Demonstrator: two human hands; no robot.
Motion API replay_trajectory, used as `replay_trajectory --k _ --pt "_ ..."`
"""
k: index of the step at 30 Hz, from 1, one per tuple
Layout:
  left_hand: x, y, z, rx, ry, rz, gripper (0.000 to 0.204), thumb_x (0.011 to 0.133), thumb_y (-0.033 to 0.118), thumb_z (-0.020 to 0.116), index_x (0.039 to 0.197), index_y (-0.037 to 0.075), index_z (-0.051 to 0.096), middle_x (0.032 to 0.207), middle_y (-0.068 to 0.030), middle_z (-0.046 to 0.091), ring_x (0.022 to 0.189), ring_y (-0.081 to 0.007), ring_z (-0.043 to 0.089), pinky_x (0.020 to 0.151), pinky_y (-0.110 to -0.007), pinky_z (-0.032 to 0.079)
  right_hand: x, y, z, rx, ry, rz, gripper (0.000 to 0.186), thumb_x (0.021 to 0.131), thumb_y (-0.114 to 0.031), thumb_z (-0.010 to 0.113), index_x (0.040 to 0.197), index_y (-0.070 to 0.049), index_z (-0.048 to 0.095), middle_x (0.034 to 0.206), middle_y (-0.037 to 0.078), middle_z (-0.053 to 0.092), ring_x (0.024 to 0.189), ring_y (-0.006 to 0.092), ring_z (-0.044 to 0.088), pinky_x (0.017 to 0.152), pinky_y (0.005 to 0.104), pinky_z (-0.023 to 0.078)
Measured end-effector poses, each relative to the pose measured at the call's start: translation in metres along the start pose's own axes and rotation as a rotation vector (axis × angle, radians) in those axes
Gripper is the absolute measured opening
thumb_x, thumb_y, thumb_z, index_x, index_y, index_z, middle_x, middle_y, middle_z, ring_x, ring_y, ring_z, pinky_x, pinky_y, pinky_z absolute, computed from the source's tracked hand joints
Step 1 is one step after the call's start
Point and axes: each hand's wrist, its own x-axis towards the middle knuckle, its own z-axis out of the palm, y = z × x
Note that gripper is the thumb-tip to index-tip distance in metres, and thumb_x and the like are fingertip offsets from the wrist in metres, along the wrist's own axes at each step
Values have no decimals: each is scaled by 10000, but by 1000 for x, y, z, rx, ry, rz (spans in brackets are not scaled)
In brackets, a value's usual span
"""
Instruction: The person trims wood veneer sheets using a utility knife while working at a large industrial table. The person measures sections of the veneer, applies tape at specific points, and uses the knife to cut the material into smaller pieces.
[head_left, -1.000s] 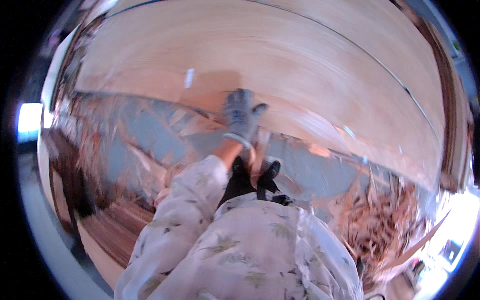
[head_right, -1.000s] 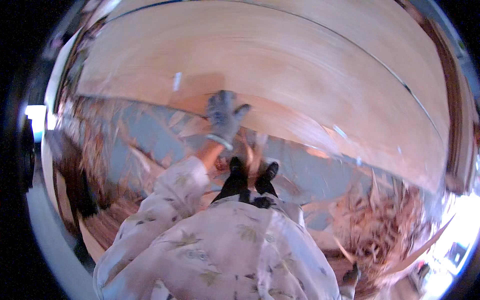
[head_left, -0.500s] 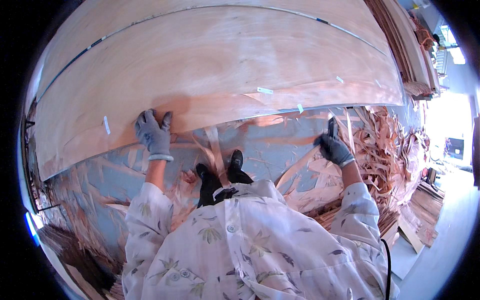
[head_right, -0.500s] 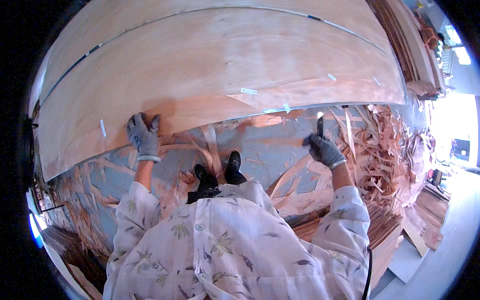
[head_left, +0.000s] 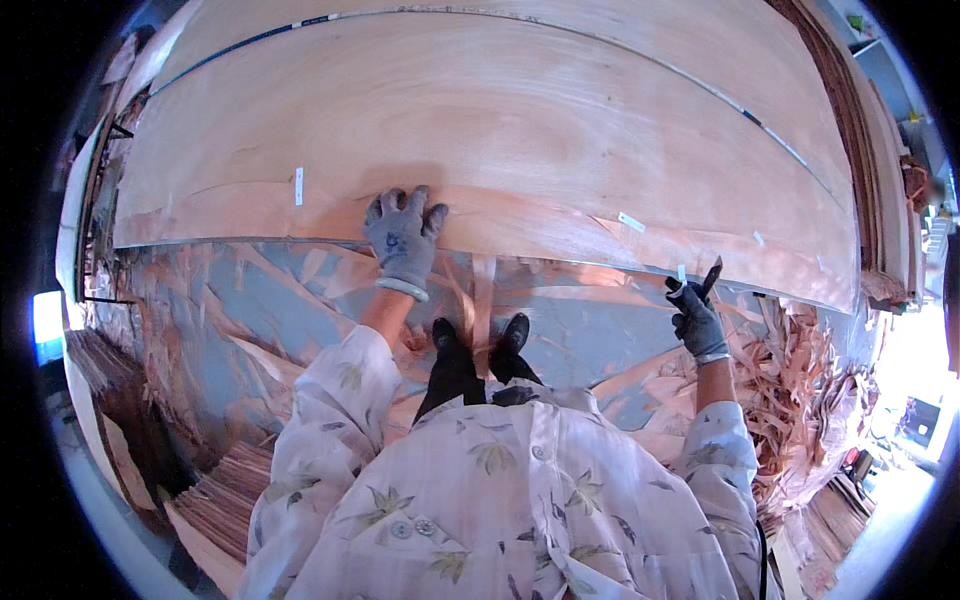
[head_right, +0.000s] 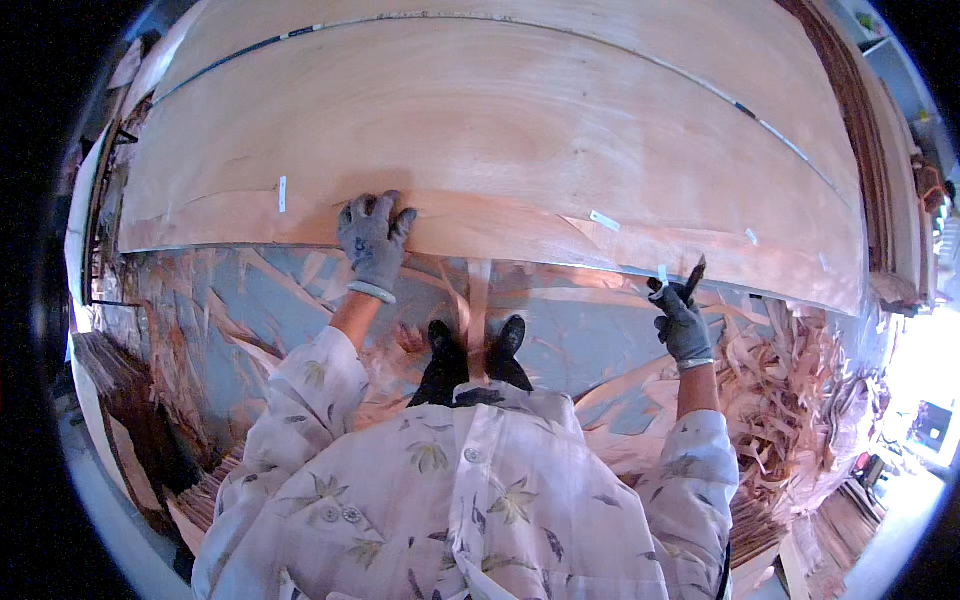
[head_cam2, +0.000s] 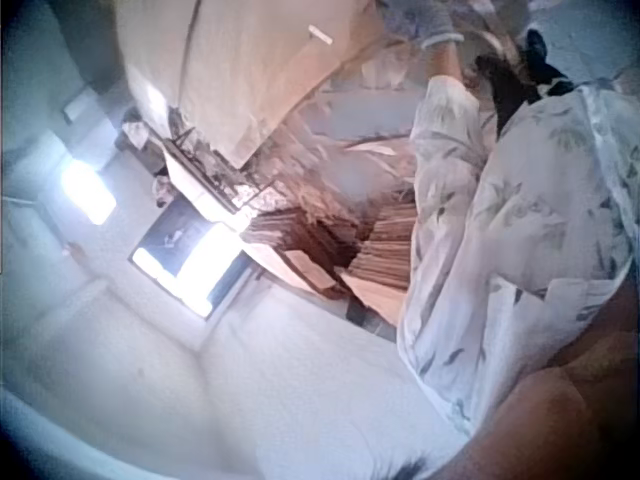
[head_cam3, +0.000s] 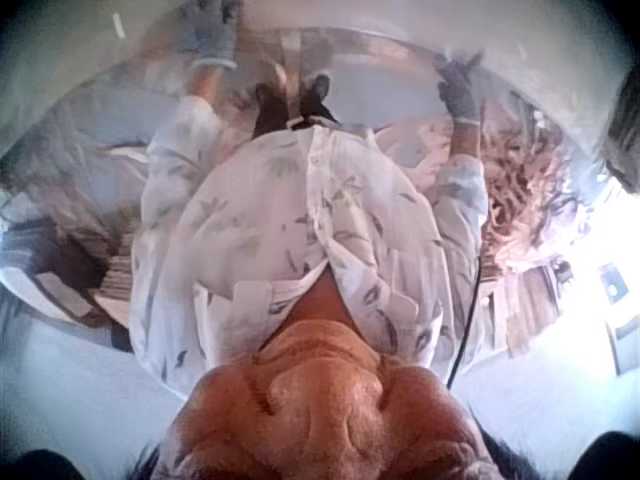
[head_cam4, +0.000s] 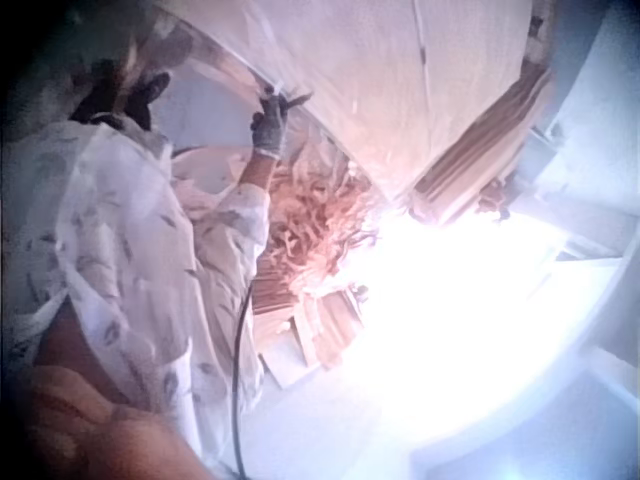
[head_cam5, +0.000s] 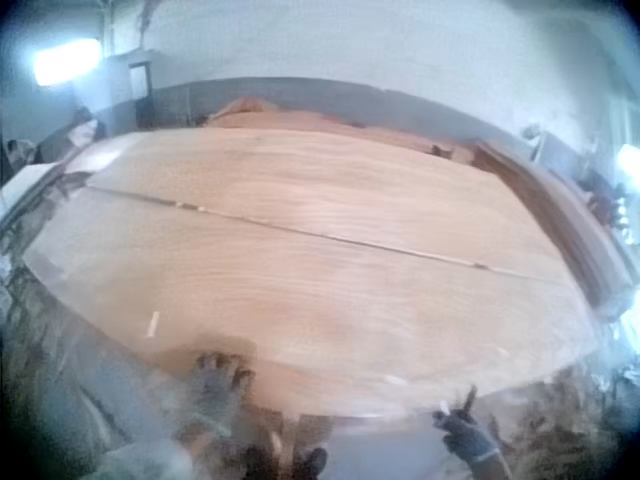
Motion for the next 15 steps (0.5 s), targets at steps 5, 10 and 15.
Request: replay_trajectory --k 5,10,15 --pt "1 2 5 16 8 49 338 732 392 652 964 146 635 932 -118 552 918 -312 502 779 -453 405 6 -2 11 128 47 -34 226 852 -294 618 975 -106 594 778 -15 600 659 76 554 446 197 357" --pt "-1 -4 13 -21 27 42 327 752 403 637 985 174 636 988 -120 552 958 -332 497 790 -469 402 6 3 14 198 6 1 181 862 -235 607 956 -81 600 719 -18 563 550 65 478 432 200 337" --pt "-3 -5 5 -19 -21 23 292 758 352 631 988 172 635 997 -119 557 958 -320 507 782 -467 400 -23 -15 32 24 35 -29 221 831 -250 631 951 -68 597 720 -7 547 531 57 436 463 188 334"
